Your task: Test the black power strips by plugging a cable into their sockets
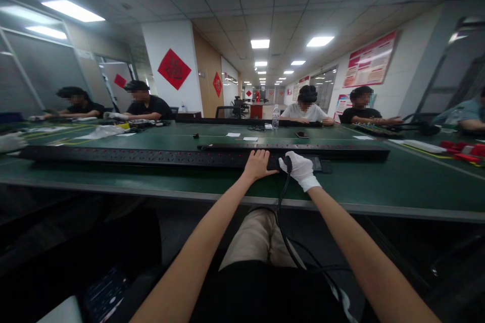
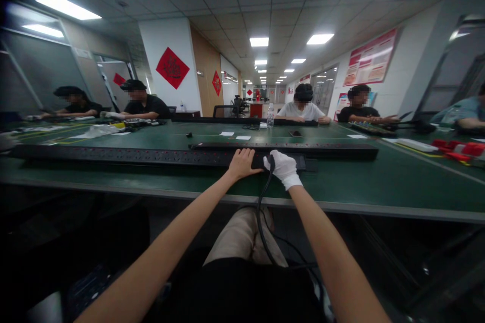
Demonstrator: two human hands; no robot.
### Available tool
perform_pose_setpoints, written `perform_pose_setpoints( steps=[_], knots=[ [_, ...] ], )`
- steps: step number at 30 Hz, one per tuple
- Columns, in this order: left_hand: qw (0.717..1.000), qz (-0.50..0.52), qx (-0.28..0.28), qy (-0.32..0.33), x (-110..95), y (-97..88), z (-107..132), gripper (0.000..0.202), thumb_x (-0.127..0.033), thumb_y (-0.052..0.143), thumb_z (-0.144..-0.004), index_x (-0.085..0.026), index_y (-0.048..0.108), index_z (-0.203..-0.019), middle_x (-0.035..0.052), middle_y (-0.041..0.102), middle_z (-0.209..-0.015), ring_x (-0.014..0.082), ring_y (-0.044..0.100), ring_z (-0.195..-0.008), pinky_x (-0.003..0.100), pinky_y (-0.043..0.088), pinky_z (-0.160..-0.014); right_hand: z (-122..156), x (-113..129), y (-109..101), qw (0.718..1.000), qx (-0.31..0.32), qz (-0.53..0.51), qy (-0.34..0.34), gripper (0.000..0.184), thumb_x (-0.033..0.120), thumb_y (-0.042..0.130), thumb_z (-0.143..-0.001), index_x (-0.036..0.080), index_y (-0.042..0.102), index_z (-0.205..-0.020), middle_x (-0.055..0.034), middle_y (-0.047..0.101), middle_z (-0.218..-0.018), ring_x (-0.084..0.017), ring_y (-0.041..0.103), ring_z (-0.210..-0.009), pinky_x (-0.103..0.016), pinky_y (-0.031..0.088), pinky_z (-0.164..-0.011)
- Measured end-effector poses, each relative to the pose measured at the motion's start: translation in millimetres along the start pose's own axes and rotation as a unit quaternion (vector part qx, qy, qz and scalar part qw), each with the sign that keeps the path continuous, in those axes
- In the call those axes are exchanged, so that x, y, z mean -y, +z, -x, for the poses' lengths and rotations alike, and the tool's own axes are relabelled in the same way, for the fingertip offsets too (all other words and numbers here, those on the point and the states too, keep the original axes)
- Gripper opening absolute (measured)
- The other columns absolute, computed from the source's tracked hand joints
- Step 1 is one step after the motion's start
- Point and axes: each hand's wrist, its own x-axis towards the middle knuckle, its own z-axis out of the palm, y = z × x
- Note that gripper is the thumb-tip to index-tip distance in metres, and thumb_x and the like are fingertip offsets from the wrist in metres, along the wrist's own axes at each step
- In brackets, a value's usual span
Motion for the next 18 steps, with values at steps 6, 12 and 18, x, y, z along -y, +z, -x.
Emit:
perform_pose_setpoints(
  steps=[6,12,18],
  knots=[
    [1.000,-0.017,-0.018,-0.008,15.5,-4.8,9.9,0.078,-0.075,0.038,-0.067,-0.025,0.039,-0.127,0.0156,0.049,-0.111,0.0340,0.041,-0.106,0.050,0.024,-0.089,1.3,1.1,-3.9,1.000,-0.012,0.000,0.000,0.037,0.048,0.035,-0.080,0.020,0.058,-0.084,-0.0065,0.064,-0.074,-0.019,0.057,-0.071,-0.024,0.025,-0.055],
    [1.000,-0.010,-0.012,0.026,19.7,0.7,10.2,0.081,-0.069,0.037,-0.074,-0.021,0.024,-0.137,0.0144,0.046,-0.121,0.0294,0.040,-0.113,0.042,0.027,-0.094,1.9,0.9,-6.1,1.000,-0.015,0.002,-0.012,0.040,0.050,0.033,-0.081,0.020,0.059,-0.084,-0.0065,0.063,-0.074,-0.018,0.057,-0.071,-0.024,0.026,-0.055],
    [0.999,-0.003,-0.006,0.052,19.4,4.1,11.6,0.077,-0.064,0.032,-0.079,-0.018,0.014,-0.139,0.0084,0.027,-0.140,0.0253,0.020,-0.130,0.039,0.013,-0.105,2.9,1.1,-5.0,1.000,-0.020,0.002,-0.006,0.041,0.052,0.033,-0.081,0.020,0.059,-0.084,-0.0058,0.063,-0.074,-0.018,0.057,-0.072,-0.024,0.026,-0.055]
  ],
)
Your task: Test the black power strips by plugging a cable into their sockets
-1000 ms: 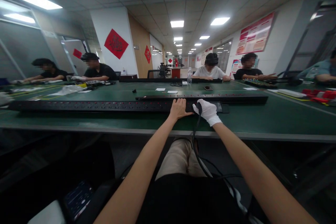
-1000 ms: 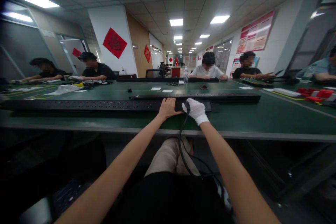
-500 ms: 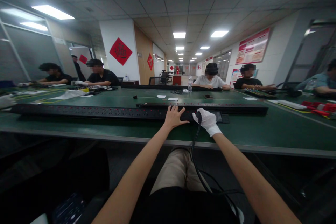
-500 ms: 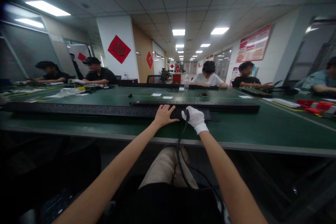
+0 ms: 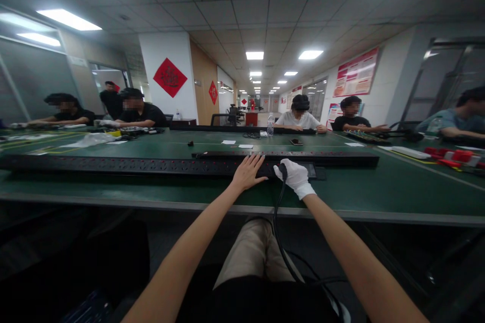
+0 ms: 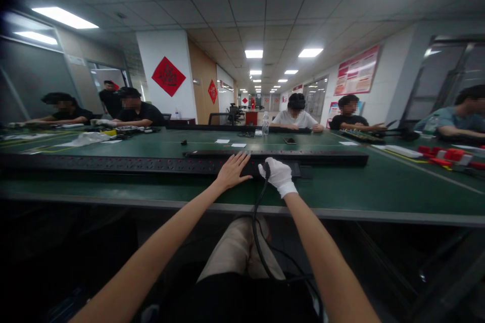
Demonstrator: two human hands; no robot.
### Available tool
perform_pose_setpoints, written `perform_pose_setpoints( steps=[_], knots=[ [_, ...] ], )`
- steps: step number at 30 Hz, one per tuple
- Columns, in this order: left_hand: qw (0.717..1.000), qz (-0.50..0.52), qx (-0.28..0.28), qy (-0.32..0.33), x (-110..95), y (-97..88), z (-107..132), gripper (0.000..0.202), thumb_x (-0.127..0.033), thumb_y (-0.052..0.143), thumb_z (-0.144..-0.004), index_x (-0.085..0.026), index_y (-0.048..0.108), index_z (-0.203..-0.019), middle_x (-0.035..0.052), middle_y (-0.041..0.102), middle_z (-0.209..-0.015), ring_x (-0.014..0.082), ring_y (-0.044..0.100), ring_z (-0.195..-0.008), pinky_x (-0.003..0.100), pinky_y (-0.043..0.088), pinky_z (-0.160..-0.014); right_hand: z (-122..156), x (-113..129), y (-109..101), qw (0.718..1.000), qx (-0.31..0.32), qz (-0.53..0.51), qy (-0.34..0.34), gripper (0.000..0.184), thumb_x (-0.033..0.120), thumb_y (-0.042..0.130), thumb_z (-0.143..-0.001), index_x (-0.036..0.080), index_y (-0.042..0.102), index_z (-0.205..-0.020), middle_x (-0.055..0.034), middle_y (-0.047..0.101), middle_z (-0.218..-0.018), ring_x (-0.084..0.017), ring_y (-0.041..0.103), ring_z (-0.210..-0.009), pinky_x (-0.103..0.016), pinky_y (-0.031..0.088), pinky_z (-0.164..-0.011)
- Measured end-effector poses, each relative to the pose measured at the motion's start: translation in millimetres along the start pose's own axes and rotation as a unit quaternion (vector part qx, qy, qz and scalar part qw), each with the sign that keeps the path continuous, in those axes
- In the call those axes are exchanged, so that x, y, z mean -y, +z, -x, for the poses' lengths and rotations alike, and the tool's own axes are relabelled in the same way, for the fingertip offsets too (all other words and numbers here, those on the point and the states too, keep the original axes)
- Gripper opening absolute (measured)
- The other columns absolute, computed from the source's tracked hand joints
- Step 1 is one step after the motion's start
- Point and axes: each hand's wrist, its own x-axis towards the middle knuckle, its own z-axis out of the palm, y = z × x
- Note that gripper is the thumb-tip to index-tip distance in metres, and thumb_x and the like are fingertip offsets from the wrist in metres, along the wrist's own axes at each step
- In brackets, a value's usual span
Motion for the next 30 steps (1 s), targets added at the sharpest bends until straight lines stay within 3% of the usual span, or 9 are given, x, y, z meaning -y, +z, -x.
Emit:
perform_pose_setpoints(
  steps=[13,18,22,27,30],
  knots=[
    [0.998,-0.029,-0.011,0.049,8.7,6.3,0.1,0.072,-0.059,0.030,-0.083,-0.016,0.016,-0.139,0.0091,0.029,-0.140,0.0250,0.025,-0.127,0.038,0.019,-0.102,-4.0,-6.2,2.8,0.997,-0.050,-0.028,-0.047,0.035,0.048,0.040,-0.080,0.018,0.059,-0.078,-0.0043,0.063,-0.068,-0.013,0.055,-0.063,-0.022,0.025,-0.053],
    [0.997,-0.046,0.001,0.057,10.3,7.4,-2.4,0.073,-0.058,0.034,-0.083,-0.012,0.020,-0.137,0.0150,0.039,-0.131,0.0274,0.041,-0.111,0.040,0.027,-0.093,-8.8,-8.2,8.2,0.996,-0.057,-0.062,-0.034,0.035,0.048,0.042,-0.078,0.018,0.059,-0.074,-0.0031,0.060,-0.061,-0.011,0.053,-0.055,-0.022,0.022,-0.049],
    [0.997,-0.052,0.001,0.063,10.9,4.5,-3.2,0.074,-0.060,0.037,-0.081,-0.012,0.024,-0.136,0.0163,0.043,-0.123,0.0273,0.044,-0.103,0.040,0.028,-0.089,-8.4,-2.2,6.0,0.989,-0.069,-0.130,-0.006,0.034,0.048,0.044,-0.076,0.018,0.059,-0.070,-0.0027,0.059,-0.059,-0.010,0.051,-0.053,-0.022,0.023,-0.049],
    [0.995,-0.063,-0.014,0.078,13.0,3.9,-4.8,0.075,-0.063,0.037,-0.079,-0.010,0.030,-0.132,0.0169,0.047,-0.116,0.0265,0.046,-0.099,0.040,0.029,-0.086,-12.6,-3.2,-0.8,0.953,-0.112,-0.276,0.057,0.031,0.049,0.052,-0.070,0.019,0.058,-0.066,0.0011,0.054,-0.053,-0.010,0.047,-0.050,-0.021,0.029,-0.051],
    [0.995,-0.056,-0.024,0.084,15.0,5.3,-4.2,0.076,-0.063,0.032,-0.080,-0.008,0.028,-0.133,0.0173,0.047,-0.115,0.0277,0.046,-0.099,0.041,0.029,-0.085,-25.0,-17.1,-2.9,0.897,-0.156,-0.390,0.138,0.034,0.050,0.043,-0.078,0.018,0.055,-0.078,0.0000,0.057,-0.066,-0.011,0.050,-0.059,-0.022,0.035,-0.055]
  ],
)
